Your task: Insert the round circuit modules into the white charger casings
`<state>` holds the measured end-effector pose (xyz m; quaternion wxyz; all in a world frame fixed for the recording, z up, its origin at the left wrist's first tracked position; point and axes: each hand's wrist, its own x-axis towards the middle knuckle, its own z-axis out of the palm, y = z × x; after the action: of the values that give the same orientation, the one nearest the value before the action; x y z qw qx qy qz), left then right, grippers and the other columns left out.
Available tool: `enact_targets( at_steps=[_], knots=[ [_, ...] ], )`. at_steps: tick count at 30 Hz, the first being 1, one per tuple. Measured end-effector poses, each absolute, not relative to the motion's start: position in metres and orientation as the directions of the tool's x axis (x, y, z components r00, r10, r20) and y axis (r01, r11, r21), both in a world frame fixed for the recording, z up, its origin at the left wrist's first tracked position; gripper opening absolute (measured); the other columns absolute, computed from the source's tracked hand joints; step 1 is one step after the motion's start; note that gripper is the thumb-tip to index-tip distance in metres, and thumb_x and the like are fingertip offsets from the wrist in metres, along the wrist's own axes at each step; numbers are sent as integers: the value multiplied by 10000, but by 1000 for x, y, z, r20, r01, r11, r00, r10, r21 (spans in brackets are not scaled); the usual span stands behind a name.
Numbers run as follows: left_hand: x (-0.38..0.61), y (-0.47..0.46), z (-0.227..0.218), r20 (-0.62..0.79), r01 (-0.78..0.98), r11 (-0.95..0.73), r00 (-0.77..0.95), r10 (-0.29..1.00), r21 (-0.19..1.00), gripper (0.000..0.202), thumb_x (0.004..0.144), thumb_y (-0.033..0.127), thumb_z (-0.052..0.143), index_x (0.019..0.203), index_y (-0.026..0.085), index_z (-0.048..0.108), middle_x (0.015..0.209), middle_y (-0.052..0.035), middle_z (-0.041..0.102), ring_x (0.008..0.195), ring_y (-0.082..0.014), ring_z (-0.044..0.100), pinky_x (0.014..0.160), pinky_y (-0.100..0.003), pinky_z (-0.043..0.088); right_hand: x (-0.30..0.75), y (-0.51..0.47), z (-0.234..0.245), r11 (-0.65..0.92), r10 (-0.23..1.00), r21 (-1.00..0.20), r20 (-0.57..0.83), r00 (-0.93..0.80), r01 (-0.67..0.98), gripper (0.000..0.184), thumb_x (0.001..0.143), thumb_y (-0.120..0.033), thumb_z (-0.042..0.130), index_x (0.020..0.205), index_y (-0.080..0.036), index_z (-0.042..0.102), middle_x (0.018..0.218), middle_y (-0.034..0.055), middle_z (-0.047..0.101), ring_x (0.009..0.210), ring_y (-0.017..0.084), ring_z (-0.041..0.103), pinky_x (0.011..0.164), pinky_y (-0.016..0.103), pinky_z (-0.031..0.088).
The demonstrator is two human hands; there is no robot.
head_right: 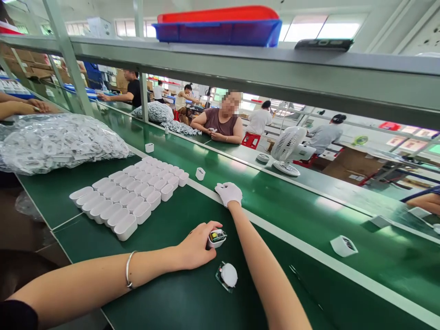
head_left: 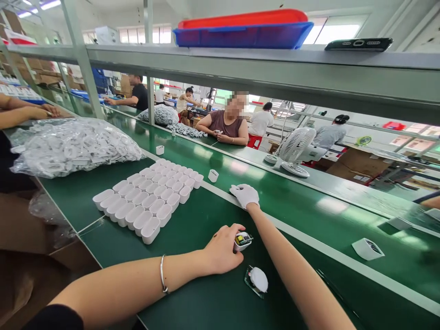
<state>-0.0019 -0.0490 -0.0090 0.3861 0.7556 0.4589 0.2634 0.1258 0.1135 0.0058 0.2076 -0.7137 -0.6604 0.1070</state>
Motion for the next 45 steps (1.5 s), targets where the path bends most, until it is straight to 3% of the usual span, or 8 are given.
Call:
enact_targets(
  at_steps=[7, 12, 15, 18, 26, 35, 39, 45],
  knots=[
    [-1, -49, -8, 46, 498, -288, 442, 896, 818, 319, 733, 118, 541, 1040, 201, 569, 970, -46, 607, 911, -202, 580, 839, -311, 464, 189, -17, 22, 54, 999, -534, 33, -43, 844, 272, 709, -381, 587, 886, -218, 715, 925, 27, 711, 862, 199, 647, 764, 272, 499],
    [2, -58, -4, 164, 328, -366, 509, 845, 871, 280, 766, 165, 586, 1040, 224, 576, 1004, 2, 659, 920, -179, 604, 860, -314, 464, 207, -95, 27, 62, 996, -642, 86, -8, 765, 340, 642, -491, 677, 882, -256, 728, 1220, 80, 595, 1113, 307, 546, 969, 468, 420],
    [5, -67, -5, 311, 184, -479, 557, 770, 858, 316, 753, 125, 599, 1055, 215, 609, 1090, -25, 661, 1017, -196, 595, 931, -338, 444, 195, -126, 25, 96, 985, -801, 161, 57, 591, 440, 666, -531, 670, 1008, -255, 691, 1133, 91, 642, 1001, 300, 599, 902, 493, 470],
    [8, -76, -5, 425, 65, -559, 580, 695, 827, 362, 718, 84, 625, 1054, 216, 642, 1126, -38, 664, 1067, -206, 589, 973, -346, 434, 179, -146, 22, 31, 997, -950, 53, 62, 309, 561, 669, -513, 697, 1147, -231, 619, 1066, 91, 678, 882, 267, 642, 811, 451, 529],
    [10, -81, -6, 505, 5, -623, 580, 639, 783, 302, 772, 115, 610, 1046, 227, 674, 1145, -58, 637, 1060, -198, 590, 960, -338, 460, 164, -156, 28, -75, 996, -995, -78, 51, -60, 652, 532, -414, 834, 1127, -239, 634, 1111, 79, 675, 1032, 282, 618, 924, 444, 492],
    [14, -92, 4, 298, -92, -301, 573, 763, 949, 683, 563, 256, 838, 1192, 183, 582, 1239, -121, 559, 1133, -276, 529, 964, -384, 446, 174, -154, 13, 20, 993, -994, 7, 117, -110, 651, 543, -457, 827, 1115, -204, 645, 1138, 124, 660, 1045, 318, 614, 957, 486, 463],
    [15, -93, 4, 166, -160, -86, 595, 786, 983, 668, 579, 304, 830, 1179, 136, 587, 1109, -110, 640, 1046, -260, 582, 963, -400, 432, 177, -152, 8, 78, 988, -994, 66, 141, -83, 680, 531, -501, 817, 1120, -206, 646, 1164, 131, 645, 1051, 320, 611, 943, 469, 479],
    [16, -94, 6, 179, -262, -4, 648, 740, 965, 580, 581, 316, 830, 1098, 133, 639, 1059, -98, 655, 1042, -258, 582, 942, -374, 443, 176, -151, 6, 93, 982, -995, 89, 164, -18, 679, 531, -498, 804, 1122, -199, 654, 1124, 127, 665, 1018, 328, 628, 913, 469, 503]
  ],
)
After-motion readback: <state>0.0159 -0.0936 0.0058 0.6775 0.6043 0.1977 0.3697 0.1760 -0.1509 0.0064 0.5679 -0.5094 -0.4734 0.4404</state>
